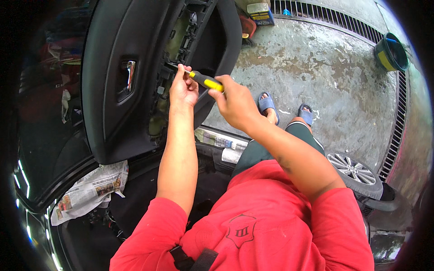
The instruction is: The person uses a screwdriver to unscrew components from an interior car door panel, removes a small plastic piece, and tests the door handle operation.
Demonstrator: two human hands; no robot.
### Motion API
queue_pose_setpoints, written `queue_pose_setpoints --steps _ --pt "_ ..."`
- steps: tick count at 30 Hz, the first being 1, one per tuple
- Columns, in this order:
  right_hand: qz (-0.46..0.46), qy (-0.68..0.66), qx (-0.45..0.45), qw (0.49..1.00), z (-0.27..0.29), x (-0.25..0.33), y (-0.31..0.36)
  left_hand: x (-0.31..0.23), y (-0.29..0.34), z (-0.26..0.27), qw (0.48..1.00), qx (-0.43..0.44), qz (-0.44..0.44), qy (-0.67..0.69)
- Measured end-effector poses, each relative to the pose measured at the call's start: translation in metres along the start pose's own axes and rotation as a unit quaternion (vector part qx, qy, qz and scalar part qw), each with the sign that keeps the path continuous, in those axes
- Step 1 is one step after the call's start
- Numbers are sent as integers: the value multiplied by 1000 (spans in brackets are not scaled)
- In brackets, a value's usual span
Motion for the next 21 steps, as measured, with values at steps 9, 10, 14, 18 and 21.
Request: queue_pose_setpoints --steps 9,10,14,18,21 --pt "157 169 23 973 -1 17 3 7 -2 8 995 84 -29 41" --pt "266 256 5 929 -2 26 6 7 -3 5 994 83 -38 58" --pt "-47 137 27 989 7 -5 -12 5 9 -14 998 56 -15 37" --pt "-287 -148 51 945 -11 -26 -7 0 6 -3 999 19 -21 29" --pt "229 204 -9 952 -3 18 -4 6 4 -5 1000 8 -20 8"
Point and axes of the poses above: each hand's wrist, its own y-axis away from the middle knuckle, its own z-axis out of the back of the hand, x = y × z, the point moved 6 cm from there along -y, towards the middle knuckle, and after that the axes turned 9 degrees about -y, right-handed, at the moved point
